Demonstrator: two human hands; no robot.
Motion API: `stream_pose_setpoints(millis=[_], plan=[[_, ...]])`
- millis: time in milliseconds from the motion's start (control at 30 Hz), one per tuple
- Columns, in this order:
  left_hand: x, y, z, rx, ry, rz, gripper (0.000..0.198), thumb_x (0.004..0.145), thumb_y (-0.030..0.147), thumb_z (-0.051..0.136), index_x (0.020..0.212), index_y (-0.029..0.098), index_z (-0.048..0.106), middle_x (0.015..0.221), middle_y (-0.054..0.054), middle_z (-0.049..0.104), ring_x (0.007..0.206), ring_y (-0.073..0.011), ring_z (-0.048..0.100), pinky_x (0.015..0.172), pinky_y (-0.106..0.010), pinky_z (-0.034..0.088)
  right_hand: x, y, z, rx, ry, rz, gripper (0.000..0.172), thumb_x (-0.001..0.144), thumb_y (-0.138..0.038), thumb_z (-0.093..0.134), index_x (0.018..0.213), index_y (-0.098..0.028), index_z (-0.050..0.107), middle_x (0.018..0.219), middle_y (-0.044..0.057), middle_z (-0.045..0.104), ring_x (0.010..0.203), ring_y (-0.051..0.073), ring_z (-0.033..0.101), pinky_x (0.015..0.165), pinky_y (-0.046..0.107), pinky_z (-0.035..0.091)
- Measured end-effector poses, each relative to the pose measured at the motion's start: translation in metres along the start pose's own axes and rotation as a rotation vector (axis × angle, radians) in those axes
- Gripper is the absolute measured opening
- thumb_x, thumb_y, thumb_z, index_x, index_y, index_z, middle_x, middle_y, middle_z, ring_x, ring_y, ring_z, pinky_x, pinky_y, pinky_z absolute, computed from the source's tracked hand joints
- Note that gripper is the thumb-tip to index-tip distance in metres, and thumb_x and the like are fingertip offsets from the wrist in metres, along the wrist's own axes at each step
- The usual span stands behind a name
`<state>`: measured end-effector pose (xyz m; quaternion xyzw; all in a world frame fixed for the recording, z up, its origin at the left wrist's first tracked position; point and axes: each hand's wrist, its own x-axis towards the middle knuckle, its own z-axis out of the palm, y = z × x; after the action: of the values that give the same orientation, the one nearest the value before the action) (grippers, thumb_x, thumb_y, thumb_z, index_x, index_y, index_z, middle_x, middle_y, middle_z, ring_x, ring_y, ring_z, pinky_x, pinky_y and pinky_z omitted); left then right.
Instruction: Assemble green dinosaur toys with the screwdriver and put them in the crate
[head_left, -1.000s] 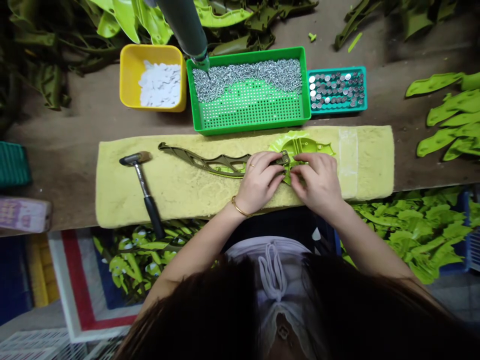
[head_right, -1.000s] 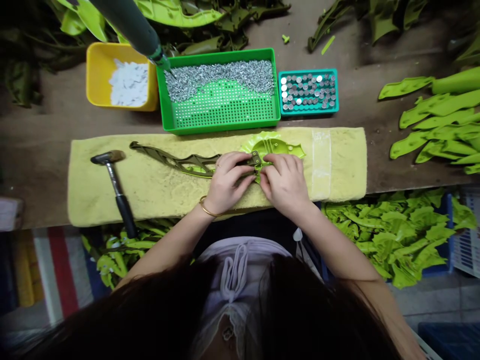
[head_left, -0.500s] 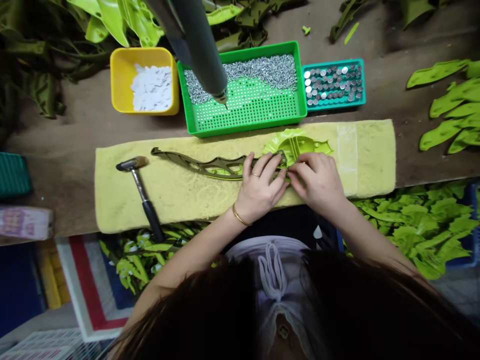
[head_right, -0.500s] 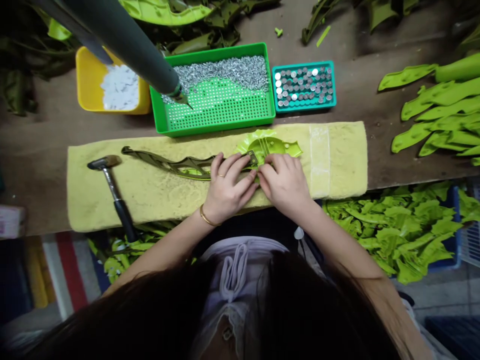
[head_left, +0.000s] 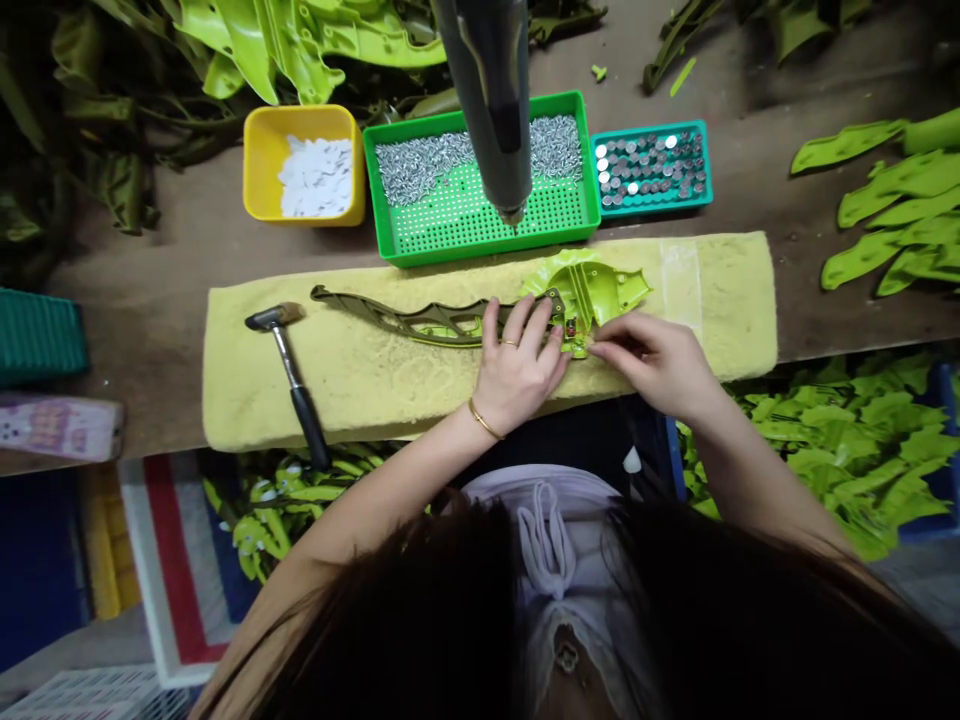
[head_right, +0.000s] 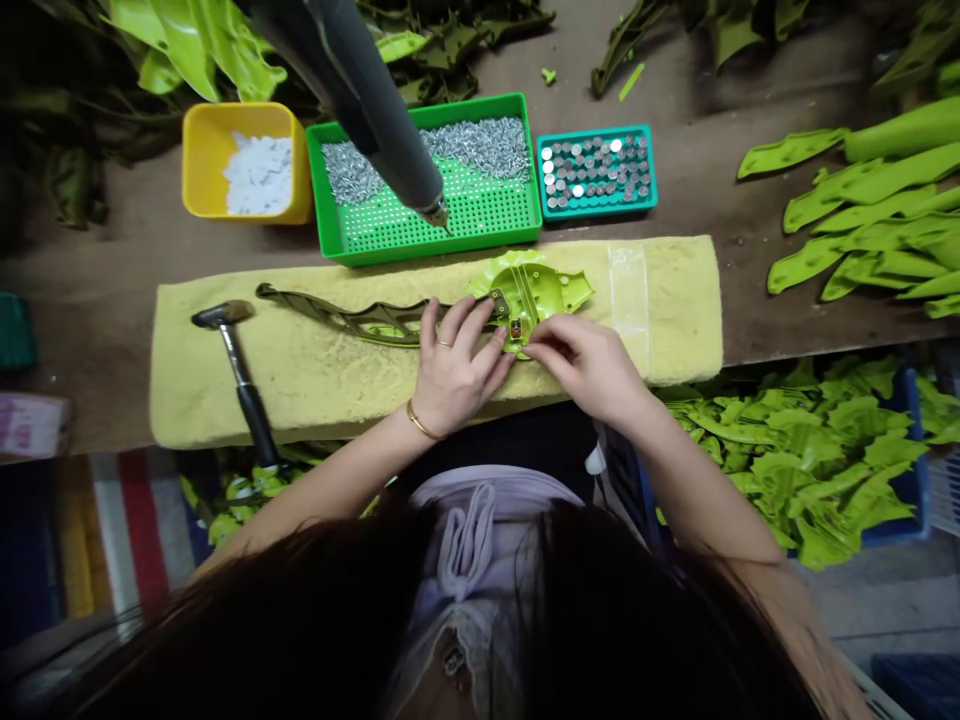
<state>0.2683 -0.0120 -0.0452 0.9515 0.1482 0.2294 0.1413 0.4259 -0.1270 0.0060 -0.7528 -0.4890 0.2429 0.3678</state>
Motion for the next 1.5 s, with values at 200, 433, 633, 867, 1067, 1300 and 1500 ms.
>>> stream_pose_setpoints(millis=[200,433,633,867,1067,1300,1500], plan=[[0.015,0.008,0.006,0.096,0.033,0.079,0.026,0.096,0.027,0.045,0.093,0.011,0.065,0.124,-0.02,0.063,0.125,-0.0302,0.054,0.111,-0.058,0.035,0.013,0.014,0.009,0.531,0.051,0.145,0.016,0.077,-0.031,0.071,0.089,-0.021,0.068,0.079,0.0,0.07,0.067,0.015,0.067,0.064,0.032,0.057],[0.02,-0.007,0.01,-0.141,0.048,-0.08,0.025,0.094,0.033,0.053,0.079,0.017,0.064,0.115,-0.012,0.066,0.109,-0.0258,0.057,0.097,-0.049,0.042,-0.004,0.026,0.025,-0.102,0.274,-0.14,0.013,0.089,-0.03,0.06,0.09,-0.02,0.067,0.083,0.005,0.07,0.075,0.016,0.065,0.069,0.032,0.053],[0.018,-0.017,0.002,-0.232,-0.002,-0.038,0.023,0.095,0.034,0.051,0.085,0.019,0.065,0.116,-0.009,0.065,0.113,-0.0233,0.055,0.097,-0.044,0.042,-0.01,0.03,0.026,-0.653,0.234,-0.442,0.02,0.094,-0.03,0.052,0.094,-0.02,0.068,0.083,0.006,0.068,0.077,0.017,0.056,0.066,0.03,0.044],[0.03,-0.005,0.003,-0.174,0.083,-0.157,0.024,0.091,0.031,0.057,0.07,0.019,0.057,0.096,-0.007,0.065,0.096,-0.0228,0.056,0.087,-0.042,0.043,-0.007,0.02,0.016,-0.768,0.082,-0.444,0.024,0.096,-0.027,0.046,0.086,-0.02,0.067,0.077,0.006,0.063,0.072,0.018,0.05,0.064,0.032,0.037],[0.036,-0.004,0.01,-0.166,0.092,-0.196,0.026,0.087,0.029,0.064,0.066,0.019,0.053,0.091,-0.006,0.061,0.092,-0.0234,0.052,0.082,-0.042,0.04,-0.001,0.014,0.013,-0.763,0.018,-0.478,0.024,0.095,-0.021,0.045,0.087,-0.019,0.067,0.076,0.005,0.062,0.073,0.018,0.049,0.063,0.032,0.037],[0.034,-0.006,0.007,-0.162,0.062,-0.182,0.026,0.089,0.03,0.062,0.067,0.019,0.053,0.092,-0.006,0.061,0.093,-0.0228,0.053,0.084,-0.042,0.039,0.003,0.021,0.018,-0.552,-0.002,-0.364,0.018,0.093,-0.027,0.05,0.092,-0.019,0.066,0.086,0.007,0.065,0.081,0.019,0.055,0.073,0.032,0.044],[0.033,-0.01,0.006,-0.158,0.069,-0.148,0.024,0.09,0.031,0.061,0.069,0.018,0.056,0.094,-0.007,0.063,0.094,-0.0235,0.053,0.083,-0.042,0.04,0.011,0.017,0.027,-0.536,0.028,-0.299,0.014,0.088,-0.021,0.051,0.079,-0.018,0.061,0.073,0.005,0.06,0.072,0.019,0.055,0.067,0.031,0.044]])
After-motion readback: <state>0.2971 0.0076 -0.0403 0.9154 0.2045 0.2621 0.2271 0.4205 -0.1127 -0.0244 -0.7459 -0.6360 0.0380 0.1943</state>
